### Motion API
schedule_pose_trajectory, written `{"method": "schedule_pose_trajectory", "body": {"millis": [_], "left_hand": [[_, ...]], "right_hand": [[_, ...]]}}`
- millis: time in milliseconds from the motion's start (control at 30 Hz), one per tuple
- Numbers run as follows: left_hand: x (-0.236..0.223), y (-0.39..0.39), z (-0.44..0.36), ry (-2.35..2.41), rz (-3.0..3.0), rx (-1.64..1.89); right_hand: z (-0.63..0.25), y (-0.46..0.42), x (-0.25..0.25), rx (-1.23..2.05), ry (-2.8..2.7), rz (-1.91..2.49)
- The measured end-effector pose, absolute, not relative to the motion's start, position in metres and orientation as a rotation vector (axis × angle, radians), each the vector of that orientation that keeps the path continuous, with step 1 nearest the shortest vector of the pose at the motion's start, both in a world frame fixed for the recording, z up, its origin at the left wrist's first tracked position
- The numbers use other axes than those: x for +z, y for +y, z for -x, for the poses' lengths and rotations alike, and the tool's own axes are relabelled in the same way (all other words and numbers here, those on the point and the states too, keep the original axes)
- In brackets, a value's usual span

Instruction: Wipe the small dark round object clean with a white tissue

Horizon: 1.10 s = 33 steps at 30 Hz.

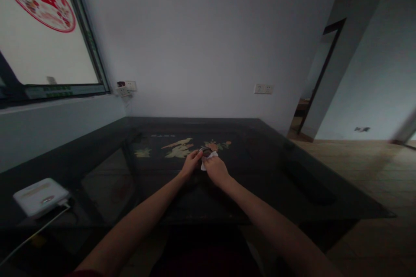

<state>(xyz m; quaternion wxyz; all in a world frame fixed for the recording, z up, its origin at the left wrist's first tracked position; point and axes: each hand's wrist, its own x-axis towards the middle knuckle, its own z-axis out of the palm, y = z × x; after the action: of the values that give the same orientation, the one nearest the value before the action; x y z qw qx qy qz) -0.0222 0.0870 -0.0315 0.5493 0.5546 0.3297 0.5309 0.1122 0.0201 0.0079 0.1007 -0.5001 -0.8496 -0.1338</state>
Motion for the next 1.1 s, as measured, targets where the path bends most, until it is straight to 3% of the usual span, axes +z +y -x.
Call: {"method": "schedule_pose_trajectory", "body": {"millis": [233, 367, 533, 667, 800, 1100], "left_hand": [[-0.034, 0.089, 0.021, 0.832, -1.392, 1.298], [-0.031, 0.083, 0.021, 0.812, -1.371, 1.271], [-0.031, 0.082, 0.020, 0.817, -1.349, 1.297], [-0.031, 0.085, 0.018, 0.775, -1.368, 1.296], [-0.030, 0.084, 0.018, 0.747, -1.336, 1.300], [-0.030, 0.082, 0.021, 0.786, -1.302, 1.290]], "right_hand": [[-0.104, 0.018, -0.004, -0.378, -2.393, 1.566], [-0.108, 0.018, -0.002, 0.061, -2.176, 1.521], [-0.108, 0.037, -0.011, 0.811, -1.617, 1.143], [-0.105, 0.047, -0.017, 1.057, -1.199, 0.925], [-0.110, 0.041, -0.011, 0.898, -1.498, 1.038], [-0.116, 0.020, 0.006, -0.209, -2.470, 1.440]]}}
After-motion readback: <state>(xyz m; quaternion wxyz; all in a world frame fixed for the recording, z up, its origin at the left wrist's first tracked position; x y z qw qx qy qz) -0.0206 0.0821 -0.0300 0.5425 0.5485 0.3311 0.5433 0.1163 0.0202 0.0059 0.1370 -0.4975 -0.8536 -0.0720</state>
